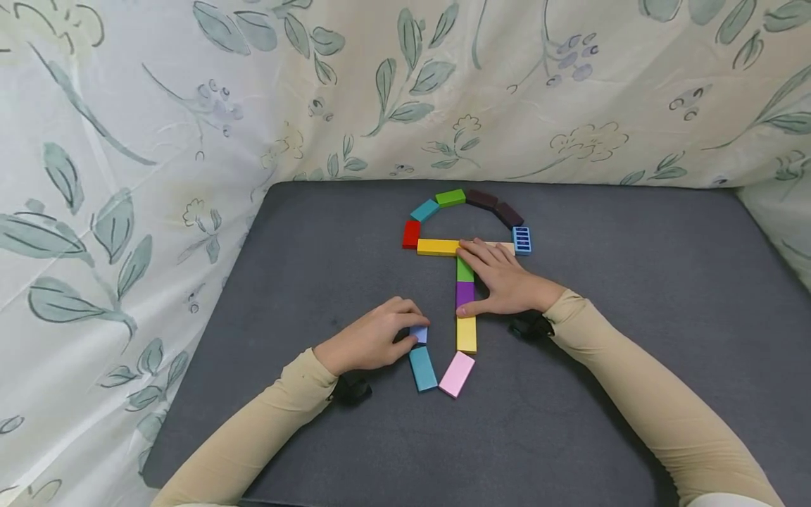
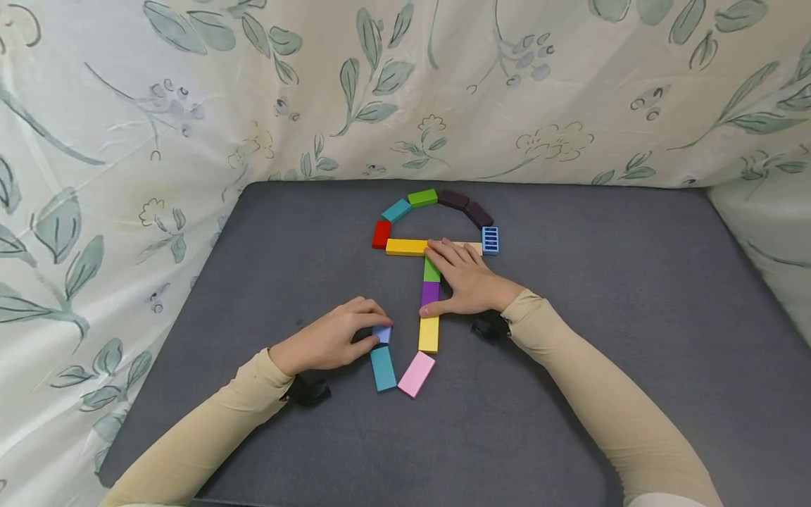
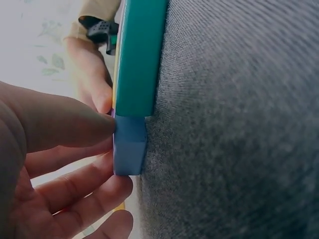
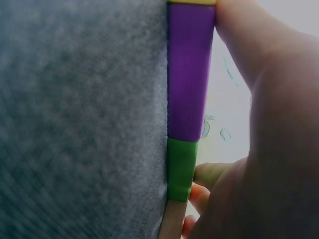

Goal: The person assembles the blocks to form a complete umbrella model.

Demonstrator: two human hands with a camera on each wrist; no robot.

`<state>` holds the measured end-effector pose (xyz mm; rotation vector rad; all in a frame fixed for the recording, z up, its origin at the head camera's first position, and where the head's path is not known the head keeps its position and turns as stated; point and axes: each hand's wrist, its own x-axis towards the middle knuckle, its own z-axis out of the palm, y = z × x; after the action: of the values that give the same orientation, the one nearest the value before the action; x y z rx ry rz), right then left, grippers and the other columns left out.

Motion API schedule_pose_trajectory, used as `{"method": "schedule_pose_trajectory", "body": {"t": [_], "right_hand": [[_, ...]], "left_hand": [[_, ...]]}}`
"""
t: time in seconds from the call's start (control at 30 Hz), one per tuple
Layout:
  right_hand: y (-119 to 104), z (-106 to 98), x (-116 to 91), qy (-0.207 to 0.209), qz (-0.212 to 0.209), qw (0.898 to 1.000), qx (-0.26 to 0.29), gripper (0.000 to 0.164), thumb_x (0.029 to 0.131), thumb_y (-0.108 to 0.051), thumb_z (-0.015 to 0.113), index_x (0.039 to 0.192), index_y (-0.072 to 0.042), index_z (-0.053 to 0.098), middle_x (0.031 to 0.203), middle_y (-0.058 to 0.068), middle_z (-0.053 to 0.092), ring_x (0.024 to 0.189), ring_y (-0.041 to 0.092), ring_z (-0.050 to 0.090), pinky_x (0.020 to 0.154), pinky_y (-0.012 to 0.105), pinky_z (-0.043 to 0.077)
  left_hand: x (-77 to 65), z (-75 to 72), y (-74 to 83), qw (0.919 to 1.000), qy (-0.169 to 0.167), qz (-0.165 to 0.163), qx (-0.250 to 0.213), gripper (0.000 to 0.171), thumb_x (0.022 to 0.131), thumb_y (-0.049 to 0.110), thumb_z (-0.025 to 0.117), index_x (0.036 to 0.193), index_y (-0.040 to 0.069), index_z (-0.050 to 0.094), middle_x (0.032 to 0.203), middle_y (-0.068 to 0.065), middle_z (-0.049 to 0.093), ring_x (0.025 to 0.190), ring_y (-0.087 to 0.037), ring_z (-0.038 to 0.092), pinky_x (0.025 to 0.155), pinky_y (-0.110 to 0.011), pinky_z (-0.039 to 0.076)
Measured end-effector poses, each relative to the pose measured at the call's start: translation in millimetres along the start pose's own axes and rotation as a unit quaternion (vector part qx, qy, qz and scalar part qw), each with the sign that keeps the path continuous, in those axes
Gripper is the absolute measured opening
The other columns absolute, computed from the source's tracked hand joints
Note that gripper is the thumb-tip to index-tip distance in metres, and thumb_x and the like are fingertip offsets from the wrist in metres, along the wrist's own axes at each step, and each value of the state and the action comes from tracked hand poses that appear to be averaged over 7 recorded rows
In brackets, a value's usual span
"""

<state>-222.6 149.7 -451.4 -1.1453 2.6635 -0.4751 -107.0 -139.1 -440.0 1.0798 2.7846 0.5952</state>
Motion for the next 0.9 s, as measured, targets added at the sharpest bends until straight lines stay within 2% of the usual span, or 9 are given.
{"method": "schedule_pose_trajectory", "body": {"t": [0.4,0.9], "right_hand": [[-2,-12,-2,-0.021,0.003,0.999,0.024,0.118,0.085,-0.067,0.074,0.167,-0.006,0.015,0.176,0.013,0.005,0.161,0.040,0.002,0.126,0.064,-0.001],[-3,-7,-2,-0.016,0.008,1.000,0.016,0.118,0.085,-0.068,0.074,0.167,-0.007,0.015,0.176,0.012,0.005,0.162,0.039,0.001,0.127,0.063,-0.002]], "left_hand": [[1.7,-15.3,10.4,0.9989,-0.019,-0.021,-0.038,0.030,0.100,0.013,0.069,0.130,0.009,0.072,0.122,-0.002,0.067,0.114,-0.016,0.058,0.098,-0.033,0.055],[-1.9,-7.5,7.5,0.9994,-0.011,-0.010,-0.032,0.030,0.100,0.013,0.068,0.129,0.009,0.073,0.123,-0.002,0.067,0.114,-0.015,0.060,0.099,-0.033,0.054]]}}
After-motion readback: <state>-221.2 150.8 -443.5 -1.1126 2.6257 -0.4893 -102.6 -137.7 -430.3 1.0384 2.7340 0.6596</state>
